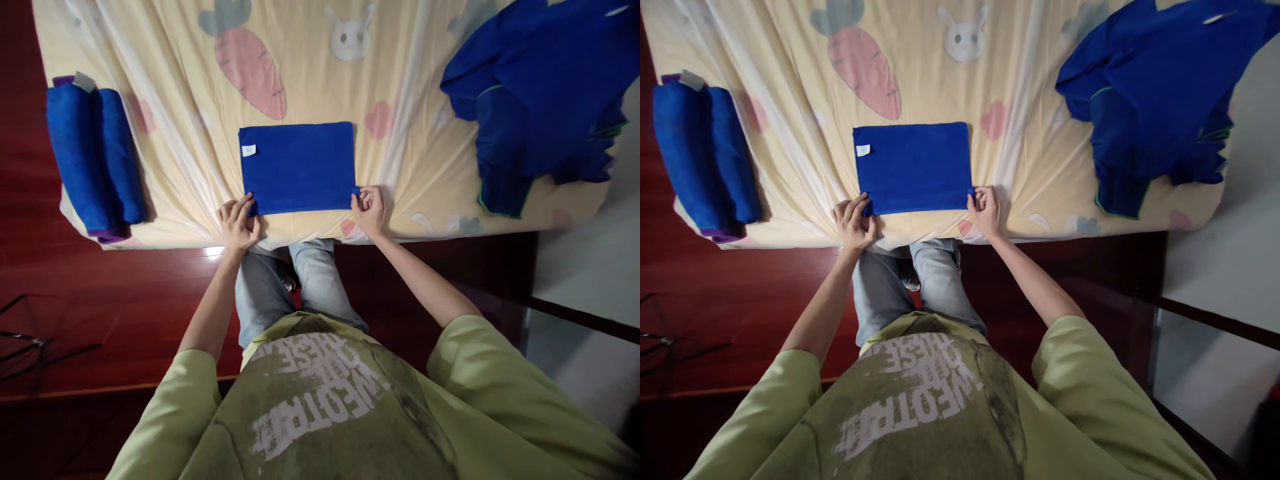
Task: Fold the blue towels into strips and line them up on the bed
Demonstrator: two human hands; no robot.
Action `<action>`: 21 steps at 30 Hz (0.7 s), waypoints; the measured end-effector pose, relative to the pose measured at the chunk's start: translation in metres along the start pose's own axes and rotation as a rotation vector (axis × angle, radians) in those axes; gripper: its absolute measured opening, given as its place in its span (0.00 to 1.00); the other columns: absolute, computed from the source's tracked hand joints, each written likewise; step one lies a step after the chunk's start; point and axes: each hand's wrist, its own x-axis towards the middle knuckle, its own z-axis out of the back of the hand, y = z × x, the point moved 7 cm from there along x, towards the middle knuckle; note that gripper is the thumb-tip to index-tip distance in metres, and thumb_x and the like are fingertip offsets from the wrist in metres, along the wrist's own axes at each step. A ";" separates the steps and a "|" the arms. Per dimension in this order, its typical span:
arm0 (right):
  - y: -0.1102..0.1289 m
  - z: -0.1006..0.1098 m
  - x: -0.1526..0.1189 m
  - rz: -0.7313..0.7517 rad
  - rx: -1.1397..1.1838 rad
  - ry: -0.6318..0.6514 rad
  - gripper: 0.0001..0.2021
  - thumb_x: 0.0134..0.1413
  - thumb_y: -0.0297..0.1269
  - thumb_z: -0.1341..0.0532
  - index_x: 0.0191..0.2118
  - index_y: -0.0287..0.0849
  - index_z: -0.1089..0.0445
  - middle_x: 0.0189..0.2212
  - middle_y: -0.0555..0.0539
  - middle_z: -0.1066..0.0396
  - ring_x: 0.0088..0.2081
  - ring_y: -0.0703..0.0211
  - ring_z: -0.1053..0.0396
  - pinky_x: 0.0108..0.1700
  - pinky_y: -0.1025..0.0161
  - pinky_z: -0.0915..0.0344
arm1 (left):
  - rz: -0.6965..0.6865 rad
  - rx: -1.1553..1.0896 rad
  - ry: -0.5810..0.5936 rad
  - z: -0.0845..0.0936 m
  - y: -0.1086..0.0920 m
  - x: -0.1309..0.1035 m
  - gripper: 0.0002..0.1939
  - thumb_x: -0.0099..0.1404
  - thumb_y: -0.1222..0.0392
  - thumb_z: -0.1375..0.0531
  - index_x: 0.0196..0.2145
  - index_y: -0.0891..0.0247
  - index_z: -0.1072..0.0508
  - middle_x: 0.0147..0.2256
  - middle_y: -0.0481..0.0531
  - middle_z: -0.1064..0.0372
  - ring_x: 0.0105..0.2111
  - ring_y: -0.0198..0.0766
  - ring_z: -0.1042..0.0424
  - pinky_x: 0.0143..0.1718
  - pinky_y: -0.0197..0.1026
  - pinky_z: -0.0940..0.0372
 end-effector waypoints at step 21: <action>0.030 -0.003 -0.003 0.330 -0.091 0.284 0.26 0.55 0.35 0.40 0.61 0.43 0.30 0.62 0.39 0.31 0.63 0.40 0.33 0.66 0.42 0.33 | 0.030 -0.103 -0.041 0.000 0.010 0.002 0.21 0.73 0.50 0.47 0.59 0.57 0.27 0.58 0.58 0.27 0.58 0.54 0.34 0.62 0.60 0.45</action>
